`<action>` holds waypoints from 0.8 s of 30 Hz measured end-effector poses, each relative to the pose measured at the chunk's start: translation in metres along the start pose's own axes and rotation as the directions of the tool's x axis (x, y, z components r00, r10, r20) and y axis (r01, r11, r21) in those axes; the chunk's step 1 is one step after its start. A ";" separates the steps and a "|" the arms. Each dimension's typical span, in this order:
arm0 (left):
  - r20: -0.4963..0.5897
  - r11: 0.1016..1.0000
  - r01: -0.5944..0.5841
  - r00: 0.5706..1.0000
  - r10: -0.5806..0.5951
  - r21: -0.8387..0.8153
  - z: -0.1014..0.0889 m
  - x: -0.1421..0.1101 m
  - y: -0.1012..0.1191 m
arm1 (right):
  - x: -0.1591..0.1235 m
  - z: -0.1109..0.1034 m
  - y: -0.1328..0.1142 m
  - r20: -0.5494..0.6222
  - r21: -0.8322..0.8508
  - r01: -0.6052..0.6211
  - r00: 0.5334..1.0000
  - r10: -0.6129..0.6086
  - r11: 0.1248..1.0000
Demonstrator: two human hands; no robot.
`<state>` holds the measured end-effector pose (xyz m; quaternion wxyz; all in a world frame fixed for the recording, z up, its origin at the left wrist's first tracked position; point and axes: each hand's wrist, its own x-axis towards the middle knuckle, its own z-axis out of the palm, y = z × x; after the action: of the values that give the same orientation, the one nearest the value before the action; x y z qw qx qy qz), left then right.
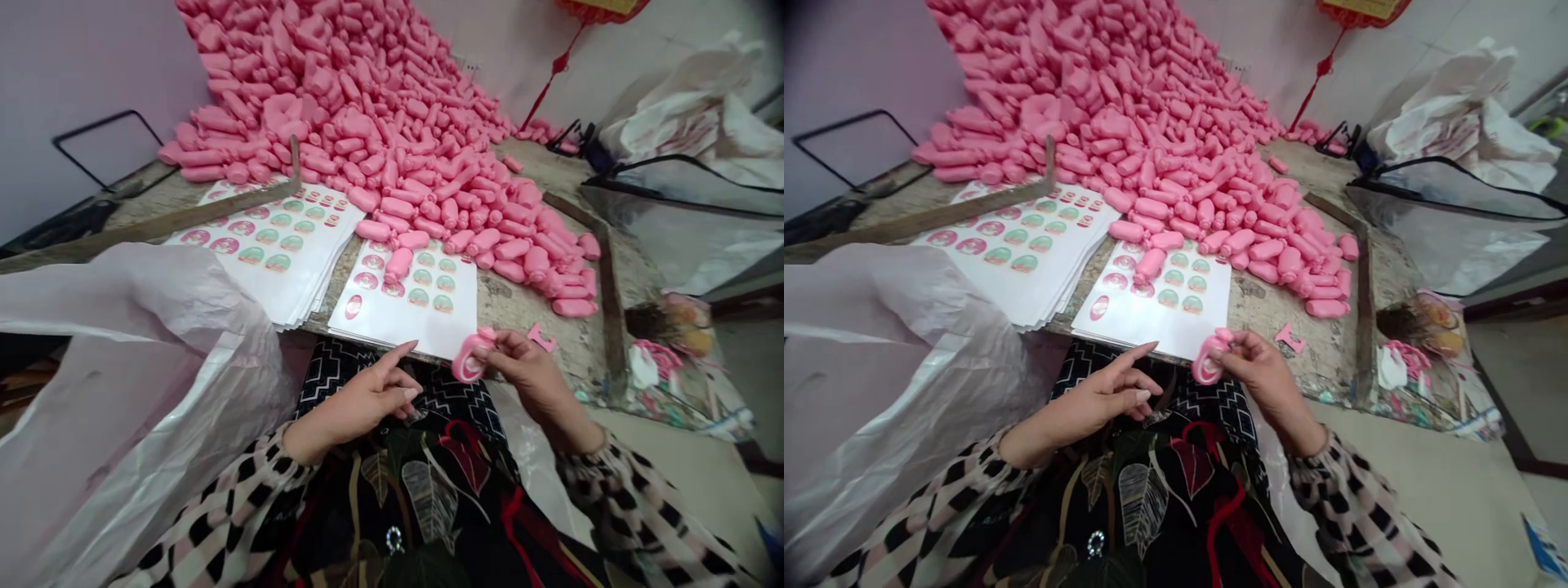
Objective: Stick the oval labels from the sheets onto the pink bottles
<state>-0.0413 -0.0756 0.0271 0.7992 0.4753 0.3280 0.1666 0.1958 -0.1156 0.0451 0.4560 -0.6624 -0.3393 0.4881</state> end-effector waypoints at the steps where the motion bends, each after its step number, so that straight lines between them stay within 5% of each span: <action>1: -0.020 1.000 0.006 1.000 -0.005 0.028 -0.001 0.001 -0.001 | -0.006 -0.020 0.005 -0.036 -0.135 0.010 0.999 -0.015 0.991; 6: -0.062 0.994 0.047 0.997 -0.041 0.100 -0.009 0.008 -0.008 | -0.050 -0.092 0.060 -0.155 -0.648 -0.176 0.983 0.098 0.741; 12: -0.078 0.992 0.058 0.996 -0.049 0.112 -0.010 0.013 -0.012 | -0.071 -0.106 0.113 -0.229 -0.862 -0.326 0.933 0.277 0.388; 15: -0.113 0.990 0.069 0.992 -0.054 0.126 -0.012 0.011 -0.012 | -0.056 -0.099 0.092 -0.179 -0.911 -0.256 0.952 0.249 0.323; 19: -0.163 0.986 0.093 0.984 -0.070 0.138 -0.015 0.008 -0.010 | -0.012 -0.068 0.025 0.117 -0.783 0.083 0.993 0.015 0.617; 21: -0.172 0.985 0.090 0.983 -0.065 0.145 -0.015 0.006 -0.009 | 0.016 -0.042 -0.010 0.236 -0.674 0.260 0.963 -0.131 0.692; 24: -0.176 0.988 0.046 0.984 -0.020 0.147 -0.016 0.002 -0.007 | 0.062 0.006 -0.050 0.317 -0.662 0.450 0.893 -0.321 0.599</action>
<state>-0.0515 -0.0675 0.0144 0.7322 0.5123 0.4158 0.1691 0.2082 -0.0406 0.0701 0.2242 -0.6547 -0.6743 0.2576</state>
